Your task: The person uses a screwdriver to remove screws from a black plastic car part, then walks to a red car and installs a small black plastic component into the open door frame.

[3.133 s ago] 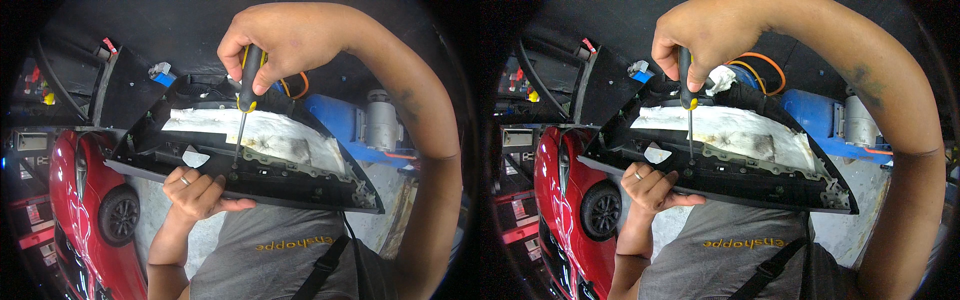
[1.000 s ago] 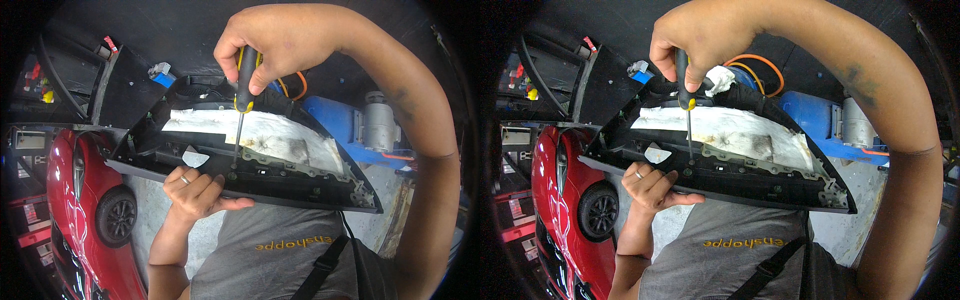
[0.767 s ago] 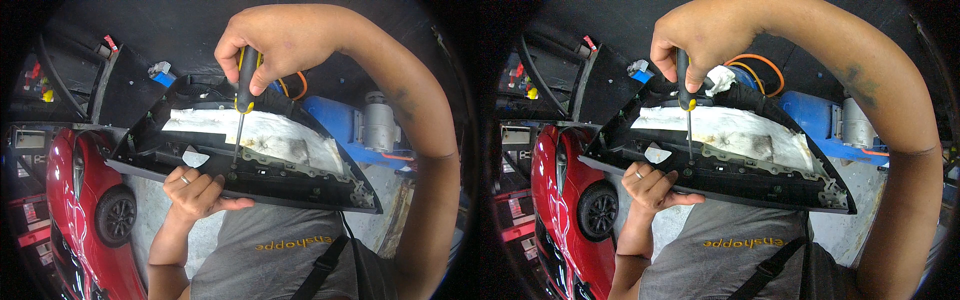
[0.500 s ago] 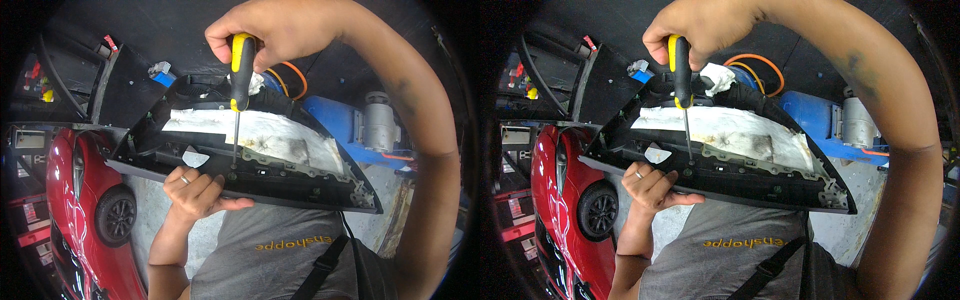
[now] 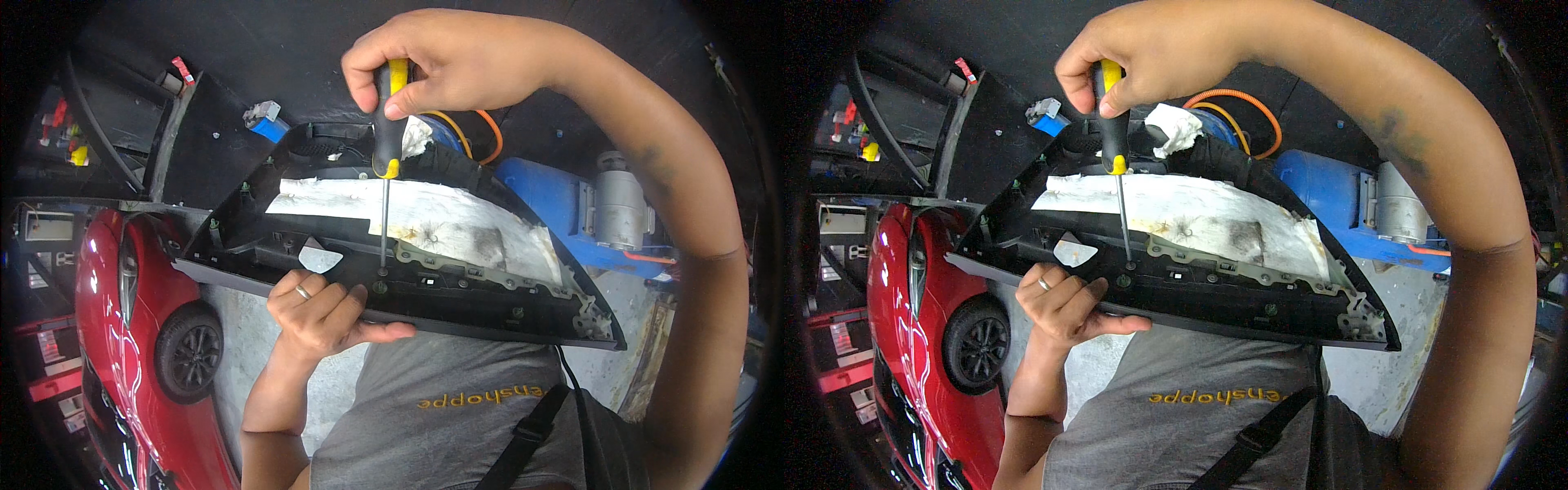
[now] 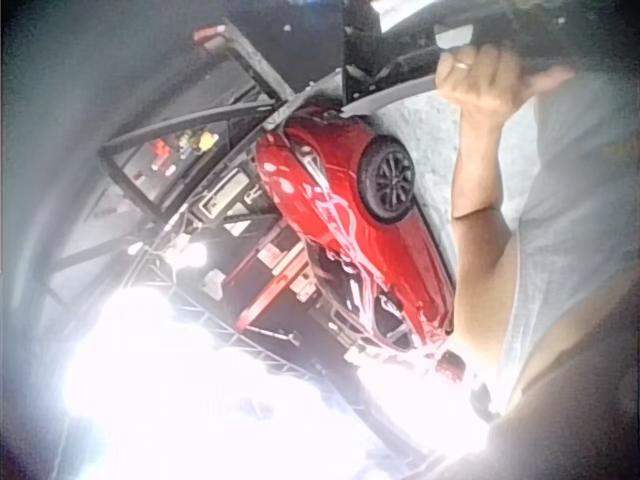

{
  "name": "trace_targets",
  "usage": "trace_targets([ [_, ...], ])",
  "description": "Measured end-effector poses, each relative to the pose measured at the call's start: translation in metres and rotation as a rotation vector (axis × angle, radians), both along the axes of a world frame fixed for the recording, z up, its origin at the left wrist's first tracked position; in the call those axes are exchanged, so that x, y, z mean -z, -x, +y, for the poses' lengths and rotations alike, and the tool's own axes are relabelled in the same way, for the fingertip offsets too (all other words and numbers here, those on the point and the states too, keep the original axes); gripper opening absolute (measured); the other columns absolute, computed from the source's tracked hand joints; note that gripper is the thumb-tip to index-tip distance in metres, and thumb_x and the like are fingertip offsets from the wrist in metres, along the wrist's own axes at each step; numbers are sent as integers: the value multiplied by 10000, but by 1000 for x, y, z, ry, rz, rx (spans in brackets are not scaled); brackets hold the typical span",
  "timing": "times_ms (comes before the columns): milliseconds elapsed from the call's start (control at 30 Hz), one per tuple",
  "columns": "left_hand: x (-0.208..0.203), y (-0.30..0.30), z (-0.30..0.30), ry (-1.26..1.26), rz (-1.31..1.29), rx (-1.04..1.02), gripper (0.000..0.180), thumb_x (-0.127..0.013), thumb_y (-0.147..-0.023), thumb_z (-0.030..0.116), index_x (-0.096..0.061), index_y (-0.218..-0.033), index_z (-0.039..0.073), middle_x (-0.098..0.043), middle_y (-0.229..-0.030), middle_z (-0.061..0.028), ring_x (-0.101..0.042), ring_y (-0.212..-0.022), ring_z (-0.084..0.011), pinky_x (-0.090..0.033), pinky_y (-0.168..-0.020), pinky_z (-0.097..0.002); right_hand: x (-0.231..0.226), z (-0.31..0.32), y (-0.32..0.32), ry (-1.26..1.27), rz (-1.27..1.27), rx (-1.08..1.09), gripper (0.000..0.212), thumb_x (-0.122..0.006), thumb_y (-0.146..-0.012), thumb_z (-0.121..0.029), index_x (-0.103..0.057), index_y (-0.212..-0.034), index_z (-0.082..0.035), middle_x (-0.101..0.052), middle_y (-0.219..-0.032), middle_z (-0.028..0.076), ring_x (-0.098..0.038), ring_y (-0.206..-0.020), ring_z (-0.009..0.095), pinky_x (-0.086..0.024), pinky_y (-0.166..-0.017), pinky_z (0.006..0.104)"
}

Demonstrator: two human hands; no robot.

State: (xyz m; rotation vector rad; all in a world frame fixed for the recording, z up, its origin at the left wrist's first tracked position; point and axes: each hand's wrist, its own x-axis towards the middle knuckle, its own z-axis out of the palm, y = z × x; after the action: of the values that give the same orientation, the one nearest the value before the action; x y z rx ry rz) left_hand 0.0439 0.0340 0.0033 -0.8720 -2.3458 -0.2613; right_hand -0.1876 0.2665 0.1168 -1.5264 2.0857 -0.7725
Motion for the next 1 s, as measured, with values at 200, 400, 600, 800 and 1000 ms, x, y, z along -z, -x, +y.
trace_targets([
  [200,2,-3,-2,19,-8,-21,662,-864,-637,764,-659,-599,136,-491,-522,88,-403,-450,-84,-313,-503,-243,-2,-9,-18,-175,269,286,467,-655,-1036,-450,-678,-937,6,-648,-780,104,-644,-773,224,-501,-733,404],
  [400,2,-2,-2,15,-3,-12,658,-872,-632,755,-662,-587,133,-486,-516,86,-401,-453,-88,-315,-506,-249,-25,14,-22,-134,130,21,278,-653,-1004,-241,-593,-1161,-19,-635,-1012,139,-620,-930,245,-488,-794,428],
  [600,4,-3,-2,8,1,-9,664,-883,-614,748,-657,-582,124,-478,-516,80,-400,-449,-92,-315,-507,-250,-4,6,-20,-245,204,249,428,-684,-1018,-431,-632,-1183,-40,-638,-866,100,-605,-802,216,-490,-749,402],
  [800,1,-4,0,28,-24,-13,658,-891,-613,738,-652,-578,126,-475,-520,79,-413,-462,-95,-326,-510,-260,1,16,-17,60,48,93,407,-761,-955,-359,-664,-1082,15,-645,-818,70,-609,-754,186,-481,-708,365],
  [1000,2,1,1,11,-12,7,644,-890,-620,729,-657,-593,129,-493,-534,78,-420,-464,-97,-335,-510,-263,-15,1,-19,-299,202,288,528,-674,-1010,-514,-694,-939,9,-625,-749,72,-615,-739,179,-472,-684,330],
])
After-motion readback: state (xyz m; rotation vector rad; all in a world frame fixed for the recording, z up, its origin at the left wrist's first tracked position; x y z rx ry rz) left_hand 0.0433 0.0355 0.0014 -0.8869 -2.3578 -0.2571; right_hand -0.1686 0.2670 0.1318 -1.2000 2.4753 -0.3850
